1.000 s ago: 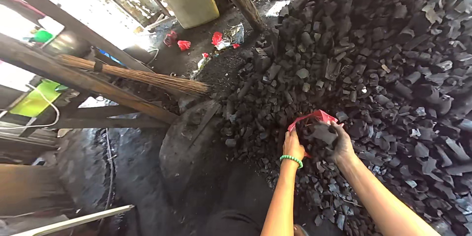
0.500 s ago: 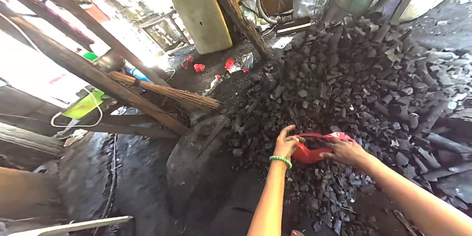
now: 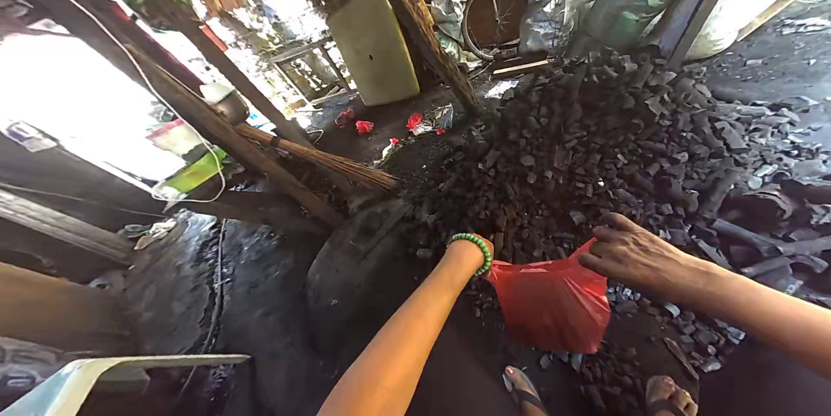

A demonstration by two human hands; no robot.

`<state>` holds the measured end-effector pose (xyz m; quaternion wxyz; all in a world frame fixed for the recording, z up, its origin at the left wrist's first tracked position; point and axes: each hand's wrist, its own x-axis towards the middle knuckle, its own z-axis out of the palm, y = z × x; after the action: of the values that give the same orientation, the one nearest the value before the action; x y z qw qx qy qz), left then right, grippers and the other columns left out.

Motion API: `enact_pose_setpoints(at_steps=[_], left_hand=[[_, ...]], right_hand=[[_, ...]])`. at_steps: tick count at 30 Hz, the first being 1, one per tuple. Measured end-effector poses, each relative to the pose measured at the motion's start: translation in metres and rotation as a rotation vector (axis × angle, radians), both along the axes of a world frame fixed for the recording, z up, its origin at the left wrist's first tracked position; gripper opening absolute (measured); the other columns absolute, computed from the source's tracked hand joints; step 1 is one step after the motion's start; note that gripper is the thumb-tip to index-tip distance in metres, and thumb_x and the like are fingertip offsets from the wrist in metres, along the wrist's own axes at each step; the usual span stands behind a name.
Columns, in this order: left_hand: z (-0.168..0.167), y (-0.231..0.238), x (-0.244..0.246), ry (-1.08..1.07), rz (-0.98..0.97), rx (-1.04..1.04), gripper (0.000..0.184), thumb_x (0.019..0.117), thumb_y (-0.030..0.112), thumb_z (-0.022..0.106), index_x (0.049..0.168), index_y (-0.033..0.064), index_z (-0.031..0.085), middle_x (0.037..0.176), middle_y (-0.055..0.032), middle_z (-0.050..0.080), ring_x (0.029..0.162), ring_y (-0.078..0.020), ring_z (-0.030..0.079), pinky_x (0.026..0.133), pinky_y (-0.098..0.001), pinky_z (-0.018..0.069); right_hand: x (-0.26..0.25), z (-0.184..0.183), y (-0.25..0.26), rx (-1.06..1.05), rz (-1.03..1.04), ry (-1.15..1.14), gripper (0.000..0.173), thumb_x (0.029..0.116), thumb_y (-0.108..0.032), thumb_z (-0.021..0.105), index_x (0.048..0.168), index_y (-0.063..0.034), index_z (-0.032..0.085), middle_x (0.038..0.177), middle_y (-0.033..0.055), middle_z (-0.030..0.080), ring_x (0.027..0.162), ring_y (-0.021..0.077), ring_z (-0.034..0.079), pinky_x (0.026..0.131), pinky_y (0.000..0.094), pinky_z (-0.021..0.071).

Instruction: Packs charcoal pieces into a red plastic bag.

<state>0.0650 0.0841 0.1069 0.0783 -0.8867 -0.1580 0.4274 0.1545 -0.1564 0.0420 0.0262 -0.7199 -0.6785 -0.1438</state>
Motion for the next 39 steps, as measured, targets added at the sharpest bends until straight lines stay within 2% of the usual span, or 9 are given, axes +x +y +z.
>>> enact_pose_setpoints(at_steps=[4,9,15,19,23,27,31,35,39], left_hand=[[0.017,-0.008,0.004,-0.057,0.012,-0.468,0.029,0.1032,0.019,0.061,0.108,-0.0091,0.068,0.100,-0.0193,0.069,0.088,-0.0248,0.063,0.087,-0.0459,0.0500],[0.019,-0.029,0.001,-0.365,0.307,-1.189,0.021,0.1022,0.002,0.050,0.083,0.0092,0.056,0.063,0.0091,0.053,0.051,0.0032,0.046,0.049,-0.0137,0.0394],[-0.003,-0.023,-0.012,-0.402,0.512,-1.616,0.018,0.1050,0.001,0.040,0.104,0.0062,0.058,0.058,0.0084,0.047,0.044,0.0036,0.039,0.041,-0.0109,0.0338],[0.003,-0.037,-0.018,-0.675,0.337,-1.536,0.013,0.1027,0.002,0.051,0.112,0.0001,0.061,0.075,0.0034,0.062,0.057,0.0026,0.050,0.052,-0.0131,0.0405],[0.002,-0.034,-0.010,-0.759,0.268,-1.169,0.014,0.0984,0.002,0.062,0.111,-0.0036,0.064,0.084,-0.0046,0.064,0.062,-0.0031,0.052,0.055,-0.0186,0.0421],[-0.014,-0.013,-0.009,-0.624,0.030,-0.547,0.024,0.0948,-0.001,0.066,0.119,-0.0025,0.070,0.122,-0.0238,0.065,0.118,-0.0362,0.061,0.106,-0.0505,0.0456],[-0.028,0.019,-0.019,-0.684,0.201,-0.437,0.029,0.0981,0.001,0.059,0.127,0.0018,0.067,0.113,-0.0248,0.068,0.107,-0.0405,0.065,0.096,-0.0585,0.0485],[-0.032,0.048,-0.045,-0.961,0.743,-0.898,0.043,0.0991,-0.003,0.057,0.141,0.0057,0.053,0.087,-0.0119,0.062,0.065,-0.0145,0.056,0.061,-0.0294,0.0479],[-0.026,0.057,-0.068,-1.126,1.252,-1.288,0.044,0.1065,0.011,0.047,0.150,0.0187,0.042,0.091,-0.0073,0.067,0.061,-0.0084,0.061,0.052,-0.0207,0.0510]], right_hand=[[-0.034,0.028,0.012,0.236,0.138,0.194,0.006,0.0830,-0.015,0.073,0.088,-0.0163,0.070,0.062,-0.0038,0.061,0.066,0.0173,0.065,0.081,0.0438,0.0533],[-0.050,0.072,0.032,0.369,0.110,0.470,0.023,0.0785,-0.010,0.078,0.100,-0.0082,0.071,0.078,0.0042,0.069,0.074,0.0235,0.069,0.072,0.0476,0.0559],[0.011,0.073,0.006,0.569,-0.298,0.382,0.030,0.0825,-0.025,0.079,0.099,-0.0020,0.070,0.083,0.0147,0.068,0.076,0.0340,0.068,0.066,0.0572,0.0521],[0.002,0.043,0.001,0.663,-0.392,1.204,0.014,0.1026,-0.020,0.060,0.098,-0.0076,0.065,0.066,-0.0012,0.063,0.048,0.0068,0.057,0.046,0.0255,0.0523],[-0.017,0.007,0.016,0.783,-0.240,1.641,0.030,0.1095,-0.029,0.040,0.105,-0.0104,0.064,0.073,-0.0007,0.070,0.050,0.0064,0.062,0.050,0.0232,0.0571],[-0.039,-0.016,0.037,0.641,-0.249,1.622,0.026,0.1100,-0.015,0.042,0.108,-0.0007,0.064,0.084,0.0063,0.071,0.066,0.0141,0.071,0.061,0.0327,0.0630],[-0.052,-0.045,0.055,0.406,-0.242,1.657,0.025,0.1084,-0.014,0.049,0.101,0.0005,0.067,0.081,0.0055,0.072,0.069,0.0109,0.071,0.067,0.0281,0.0623],[-0.046,-0.078,0.061,0.457,-0.281,1.804,0.028,0.1092,-0.012,0.042,0.102,0.0018,0.066,0.079,0.0030,0.068,0.068,0.0080,0.068,0.067,0.0255,0.0604],[-0.020,-0.152,0.061,0.359,-0.531,1.736,0.030,0.1014,-0.009,0.059,0.130,-0.0029,0.057,0.110,0.0153,0.069,0.090,0.0250,0.072,0.076,0.0413,0.0621]])
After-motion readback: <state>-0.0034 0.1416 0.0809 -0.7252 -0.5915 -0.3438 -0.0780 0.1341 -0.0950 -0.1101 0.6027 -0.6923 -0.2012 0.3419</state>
